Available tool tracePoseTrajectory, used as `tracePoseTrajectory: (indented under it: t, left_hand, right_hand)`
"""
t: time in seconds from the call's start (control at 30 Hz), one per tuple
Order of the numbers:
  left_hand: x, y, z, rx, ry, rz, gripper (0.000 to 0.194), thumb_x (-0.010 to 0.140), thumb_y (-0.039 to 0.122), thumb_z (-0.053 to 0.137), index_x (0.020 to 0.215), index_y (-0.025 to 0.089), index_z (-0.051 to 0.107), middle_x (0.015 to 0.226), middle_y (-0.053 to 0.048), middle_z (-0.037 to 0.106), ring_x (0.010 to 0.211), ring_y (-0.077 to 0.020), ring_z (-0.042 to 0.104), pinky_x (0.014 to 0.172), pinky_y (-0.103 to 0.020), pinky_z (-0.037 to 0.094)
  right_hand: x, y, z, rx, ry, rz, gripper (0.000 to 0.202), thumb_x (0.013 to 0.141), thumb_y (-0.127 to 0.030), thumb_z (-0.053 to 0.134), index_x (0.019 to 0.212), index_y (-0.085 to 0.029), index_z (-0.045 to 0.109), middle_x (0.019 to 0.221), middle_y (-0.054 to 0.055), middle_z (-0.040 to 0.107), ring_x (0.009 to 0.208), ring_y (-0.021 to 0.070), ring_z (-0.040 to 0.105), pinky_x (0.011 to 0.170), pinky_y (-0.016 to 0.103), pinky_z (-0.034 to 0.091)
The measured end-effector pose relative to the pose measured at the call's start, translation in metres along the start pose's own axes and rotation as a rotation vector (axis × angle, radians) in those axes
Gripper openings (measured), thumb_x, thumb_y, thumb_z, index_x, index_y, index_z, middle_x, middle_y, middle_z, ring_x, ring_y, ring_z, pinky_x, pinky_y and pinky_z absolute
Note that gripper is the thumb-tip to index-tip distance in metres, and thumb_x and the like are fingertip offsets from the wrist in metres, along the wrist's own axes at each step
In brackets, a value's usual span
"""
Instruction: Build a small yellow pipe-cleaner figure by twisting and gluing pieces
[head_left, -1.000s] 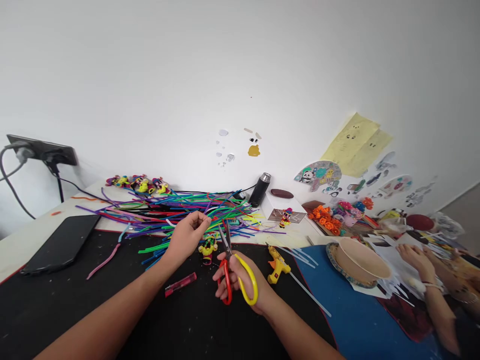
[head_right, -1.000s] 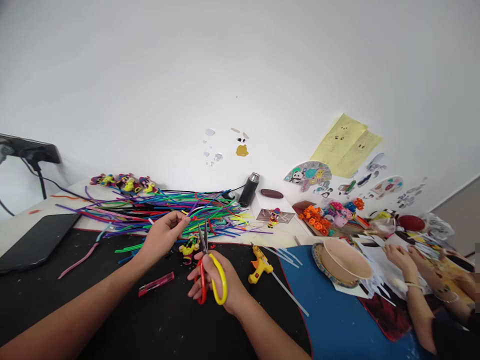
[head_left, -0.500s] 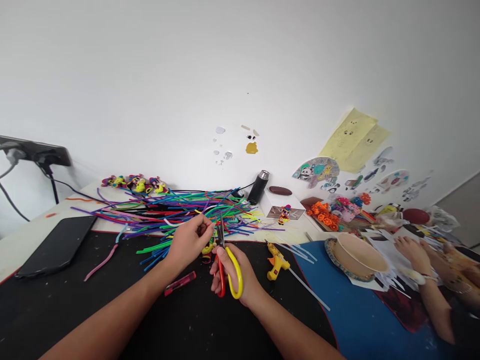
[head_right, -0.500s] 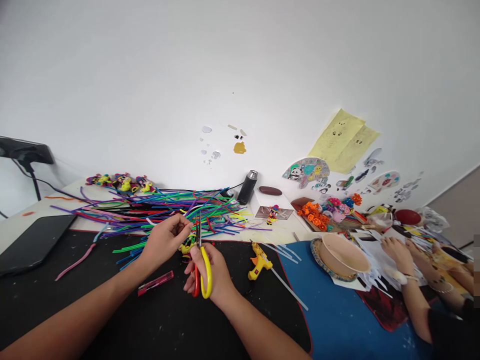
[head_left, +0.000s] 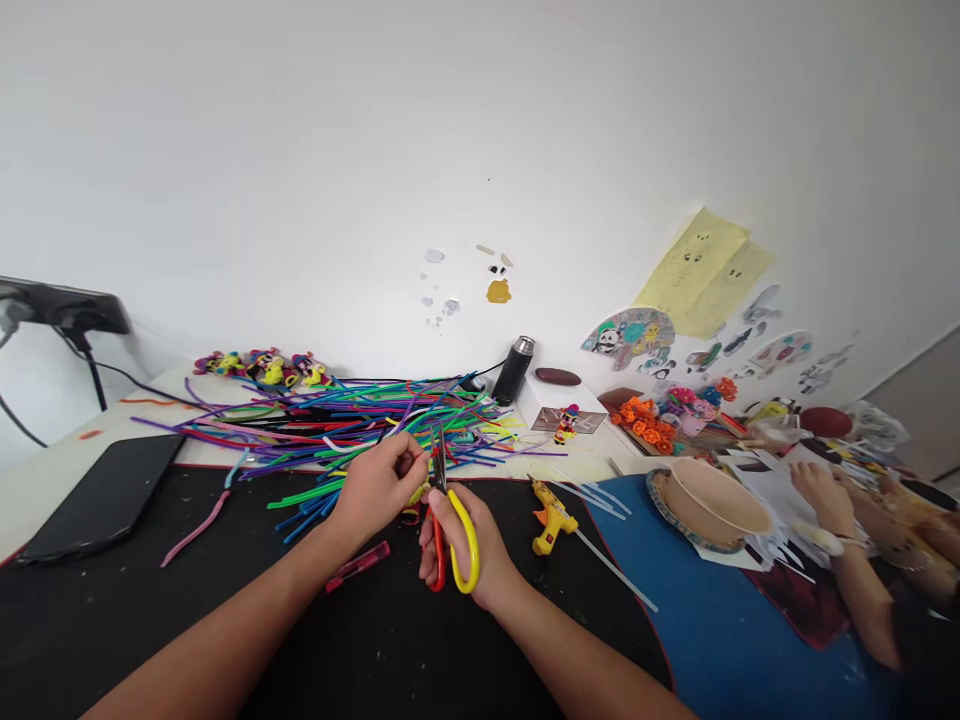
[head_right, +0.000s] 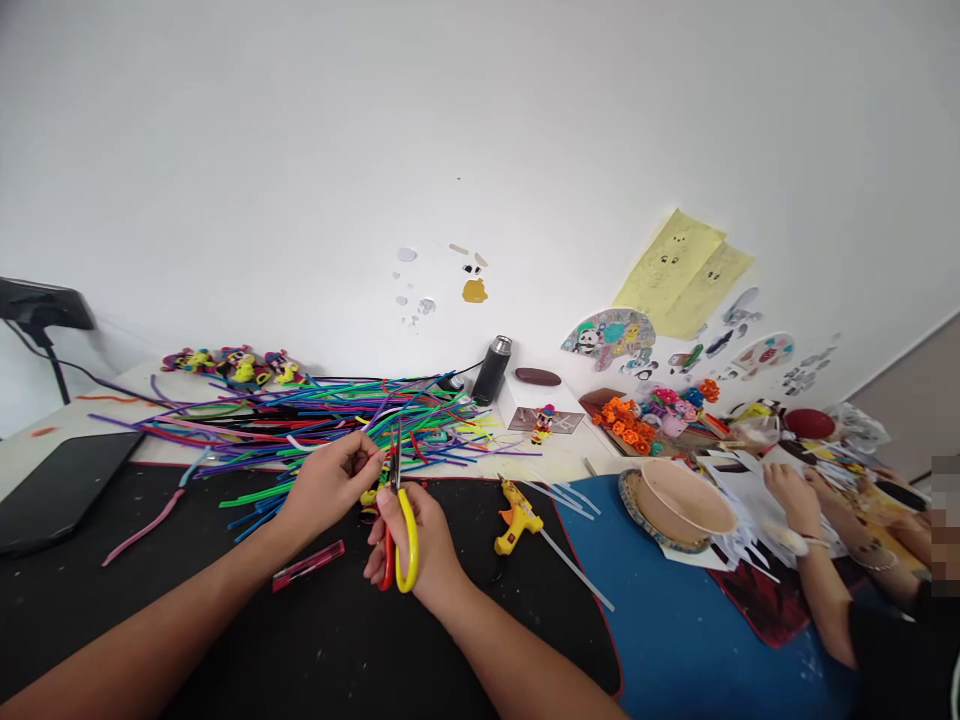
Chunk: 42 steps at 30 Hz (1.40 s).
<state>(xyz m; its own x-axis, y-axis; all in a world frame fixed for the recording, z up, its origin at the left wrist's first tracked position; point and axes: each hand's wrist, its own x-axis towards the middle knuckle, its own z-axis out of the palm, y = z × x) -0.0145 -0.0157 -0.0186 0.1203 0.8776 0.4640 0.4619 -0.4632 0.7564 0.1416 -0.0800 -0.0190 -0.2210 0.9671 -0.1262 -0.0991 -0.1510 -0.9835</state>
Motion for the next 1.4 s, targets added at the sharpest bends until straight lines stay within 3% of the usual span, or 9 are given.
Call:
tracePoseTrajectory:
  t: [0.4,1.2,1.4]
  left_hand:
    - [-0.001,0.001,0.0,0.038,-0.009,0.016,0.021,0.092,0.039,0.055,0.079,0.023,0.058,0.061,0.005,0.055,0.055,-0.0147,0.051,0.056,-0.026,0.034]
    - [-0.001,-0.002,0.001,0.057,-0.077,0.048,0.018,0.091,0.035,0.056,0.078,0.024,0.057,0.06,0.006,0.054,0.054,-0.0153,0.051,0.056,-0.026,0.035]
    - [-0.002,0.002,0.002,0.015,-0.101,0.052,0.018,0.089,0.035,0.058,0.074,0.024,0.056,0.059,0.006,0.052,0.053,-0.0151,0.05,0.056,-0.026,0.035]
  right_hand:
    - [-0.002,0.001,-0.003,-0.01,0.012,0.022,0.068,0.078,-0.084,0.067,0.096,-0.021,0.05,0.068,-0.006,0.063,0.032,0.0097,0.054,0.031,0.021,0.043]
    - [-0.007,0.01,-0.011,-0.025,0.006,0.071,0.058,0.079,-0.077,0.07,0.084,-0.023,0.047,0.052,-0.011,0.053,0.029,0.0087,0.046,0.03,0.018,0.036]
    - [-0.009,0.011,-0.013,-0.079,0.087,0.069,0.053,0.083,-0.073,0.066,0.081,-0.023,0.05,0.045,-0.012,0.046,0.026,0.0078,0.039,0.028,0.018,0.031]
